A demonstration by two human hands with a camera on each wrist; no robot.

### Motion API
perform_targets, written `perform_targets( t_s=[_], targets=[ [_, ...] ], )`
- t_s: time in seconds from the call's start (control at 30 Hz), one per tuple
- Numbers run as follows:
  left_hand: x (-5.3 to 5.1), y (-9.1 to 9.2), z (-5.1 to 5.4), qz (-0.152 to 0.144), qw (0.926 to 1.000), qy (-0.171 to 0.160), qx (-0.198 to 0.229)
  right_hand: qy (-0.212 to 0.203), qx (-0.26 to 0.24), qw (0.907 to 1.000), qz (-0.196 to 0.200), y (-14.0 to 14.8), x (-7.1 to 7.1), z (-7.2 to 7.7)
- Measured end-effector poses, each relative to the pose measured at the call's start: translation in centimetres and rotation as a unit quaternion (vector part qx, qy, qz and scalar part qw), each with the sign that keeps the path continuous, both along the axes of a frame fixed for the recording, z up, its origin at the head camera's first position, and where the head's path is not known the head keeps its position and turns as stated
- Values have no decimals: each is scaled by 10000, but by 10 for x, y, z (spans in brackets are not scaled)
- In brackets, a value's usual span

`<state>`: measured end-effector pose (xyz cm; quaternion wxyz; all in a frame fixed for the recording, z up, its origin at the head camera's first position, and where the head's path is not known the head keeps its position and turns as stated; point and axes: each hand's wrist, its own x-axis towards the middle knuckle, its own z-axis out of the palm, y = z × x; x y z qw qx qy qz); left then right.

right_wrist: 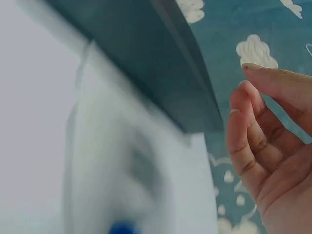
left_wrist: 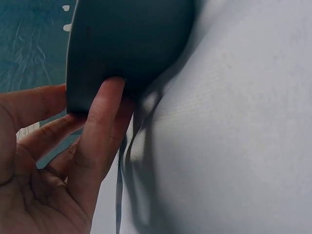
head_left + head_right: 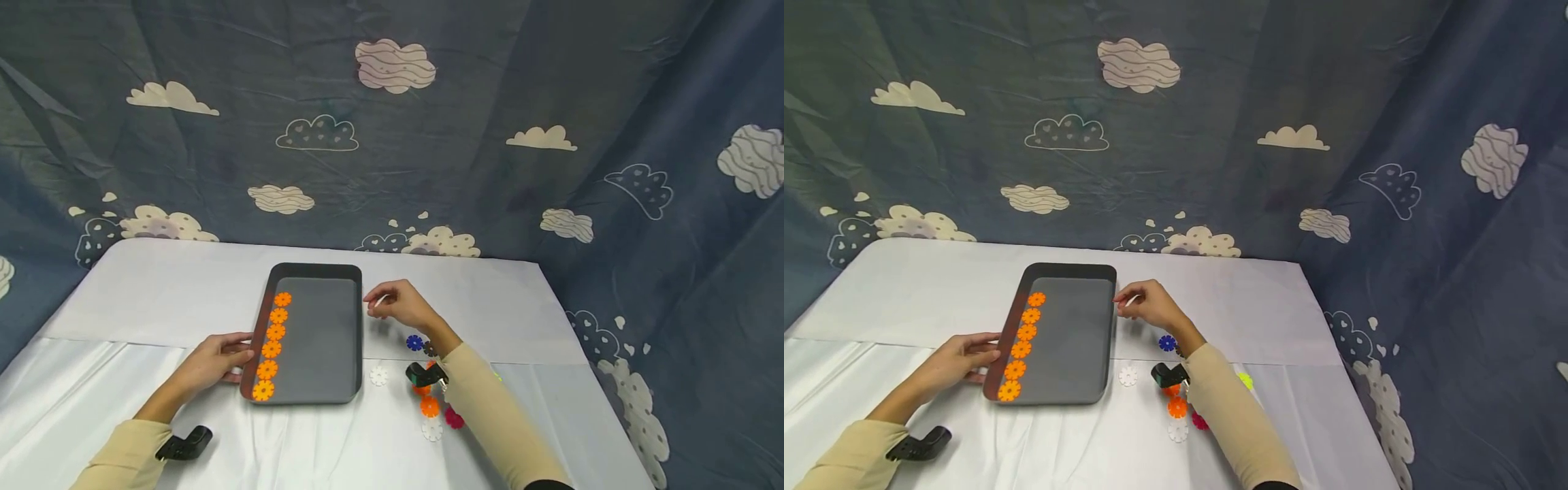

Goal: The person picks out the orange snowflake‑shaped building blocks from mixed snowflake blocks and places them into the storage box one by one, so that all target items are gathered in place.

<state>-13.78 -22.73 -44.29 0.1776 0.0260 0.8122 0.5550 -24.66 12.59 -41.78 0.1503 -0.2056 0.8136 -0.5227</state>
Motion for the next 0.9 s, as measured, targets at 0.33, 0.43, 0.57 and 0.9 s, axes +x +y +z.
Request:
perform_targets(
  t_s=[0.33,0.43,0.57,0.9],
  targets=[
    [0,-1,-3,14,9999,44,-138,-253,1102,9933,-255,66,35,-18],
    [-1,1,-4,-13,9999,50,-145,-371,1381,9896,-182,85,46,-23],
    [-1,1,-3,-40,9999,45,-156,-207,1543,9877,-136,104,59,-29],
    [-1,-1,-2,-97,9999,60,-116,64,2259,9717,-690,110,77,-36]
  ],
)
